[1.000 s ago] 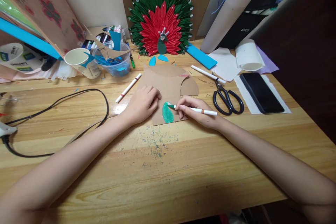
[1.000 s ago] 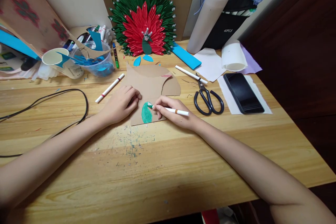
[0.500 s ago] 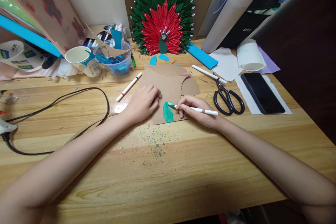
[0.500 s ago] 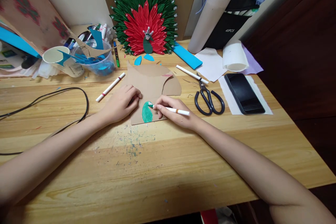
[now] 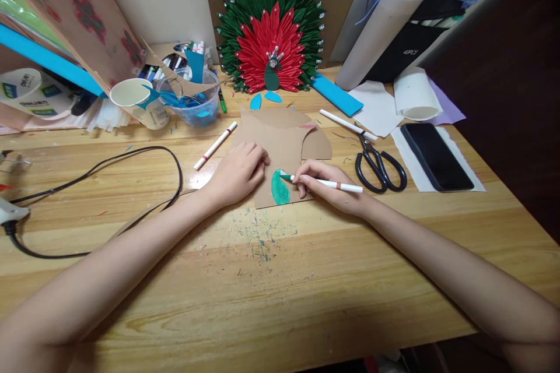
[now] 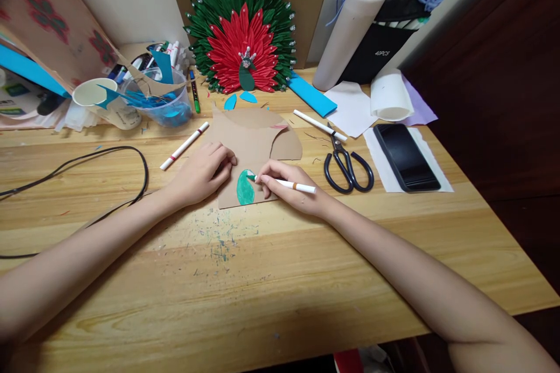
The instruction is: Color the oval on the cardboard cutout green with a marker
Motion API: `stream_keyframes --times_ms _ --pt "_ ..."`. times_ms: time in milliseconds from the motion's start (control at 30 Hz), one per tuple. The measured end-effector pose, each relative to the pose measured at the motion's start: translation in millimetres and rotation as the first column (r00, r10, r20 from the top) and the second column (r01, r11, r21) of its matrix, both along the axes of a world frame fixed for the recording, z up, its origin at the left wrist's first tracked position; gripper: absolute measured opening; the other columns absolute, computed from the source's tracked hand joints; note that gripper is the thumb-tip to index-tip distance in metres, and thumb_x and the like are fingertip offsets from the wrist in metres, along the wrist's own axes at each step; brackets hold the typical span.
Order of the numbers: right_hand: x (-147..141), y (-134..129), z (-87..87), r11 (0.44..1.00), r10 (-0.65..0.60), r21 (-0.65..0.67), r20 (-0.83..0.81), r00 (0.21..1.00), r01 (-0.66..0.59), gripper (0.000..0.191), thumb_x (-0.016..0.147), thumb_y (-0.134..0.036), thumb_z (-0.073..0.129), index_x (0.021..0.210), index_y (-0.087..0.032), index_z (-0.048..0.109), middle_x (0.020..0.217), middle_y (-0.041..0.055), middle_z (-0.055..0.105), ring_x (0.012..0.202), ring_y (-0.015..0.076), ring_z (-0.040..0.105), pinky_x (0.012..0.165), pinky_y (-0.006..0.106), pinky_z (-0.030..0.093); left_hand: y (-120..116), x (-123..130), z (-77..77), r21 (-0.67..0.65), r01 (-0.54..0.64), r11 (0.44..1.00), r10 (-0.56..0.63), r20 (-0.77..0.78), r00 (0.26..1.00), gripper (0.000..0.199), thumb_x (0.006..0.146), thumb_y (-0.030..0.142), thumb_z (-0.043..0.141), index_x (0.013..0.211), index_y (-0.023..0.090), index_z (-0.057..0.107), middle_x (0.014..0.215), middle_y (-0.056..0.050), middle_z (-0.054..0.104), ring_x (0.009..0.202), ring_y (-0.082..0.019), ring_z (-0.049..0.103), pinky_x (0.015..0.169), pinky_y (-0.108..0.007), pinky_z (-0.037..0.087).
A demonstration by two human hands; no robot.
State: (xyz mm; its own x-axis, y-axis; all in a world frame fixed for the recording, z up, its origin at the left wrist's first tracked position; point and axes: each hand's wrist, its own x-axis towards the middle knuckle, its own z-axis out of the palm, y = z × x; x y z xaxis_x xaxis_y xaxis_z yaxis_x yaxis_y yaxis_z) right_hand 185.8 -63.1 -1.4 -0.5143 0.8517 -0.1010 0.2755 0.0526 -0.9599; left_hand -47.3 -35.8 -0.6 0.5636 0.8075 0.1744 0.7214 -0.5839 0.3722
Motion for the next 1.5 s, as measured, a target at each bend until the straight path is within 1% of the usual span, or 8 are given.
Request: stream_keyframes --times_ms 233,1033,1233,1500 --pt "0.0 0.5 2.5 1.0 0.01 0.021 0.02 1.0 -0.011 0.022 0.093 -0.037 0.049 0.09 -0.017 0.057 0.073 0.0017 0.062 0.07 0.0137 0.059 0.065 0.026 0.042 -0.4 0.1 0.0 -0.002 -0.003 1.0 0.003 0.004 1.0 0.013 0.088 0.018 0.039 0.091 0.018 0.052 0.093 -0.005 0.059 0.088 -0.017 0.051 0.078 -0.032 0.04" --pt "0.1 -0.3 1.1 1.0 0.006 -0.023 -0.014 1.0 -0.007 0.022 0.093 -0.038 0.049 0.091 -0.017 0.058 0.075 0.0016 0.063 0.071 0.0133 0.059 0.066 0.026 0.043 -0.3 0.0 0.6 -0.003 -0.001 1.0 0.001 0.0 1.0 0.013 0.088 0.017 0.039 0.091 0.018 0.051 0.093 -0.005 0.059 0.087 -0.017 0.051 0.077 -0.031 0.04" --pt "-0.1 -0.3 3.3 1.0 0.011 -0.001 -0.007 1.0 -0.011 0.022 0.093 -0.038 0.049 0.09 -0.017 0.058 0.074 0.0016 0.063 0.071 0.0135 0.059 0.066 0.027 0.043 -0.2 -0.3 -0.8 0.001 0.0 1.0 0.0 0.003 1.0 0.013 0.088 0.017 0.039 0.092 0.019 0.051 0.094 -0.005 0.059 0.088 -0.017 0.051 0.078 -0.031 0.04" --pt "0.6 -0.4 -0.3 1.0 0.0 0.011 -0.016 1.0 0.001 0.023 0.093 -0.039 0.05 0.09 -0.018 0.058 0.074 0.0012 0.062 0.071 0.0134 0.058 0.067 0.027 0.043 -0.9 1.4 1.3 0.023 -0.008 1.0 0.009 -0.017 1.0 0.015 0.088 0.017 0.039 0.092 0.018 0.053 0.093 -0.005 0.059 0.087 -0.017 0.051 0.077 -0.031 0.04"
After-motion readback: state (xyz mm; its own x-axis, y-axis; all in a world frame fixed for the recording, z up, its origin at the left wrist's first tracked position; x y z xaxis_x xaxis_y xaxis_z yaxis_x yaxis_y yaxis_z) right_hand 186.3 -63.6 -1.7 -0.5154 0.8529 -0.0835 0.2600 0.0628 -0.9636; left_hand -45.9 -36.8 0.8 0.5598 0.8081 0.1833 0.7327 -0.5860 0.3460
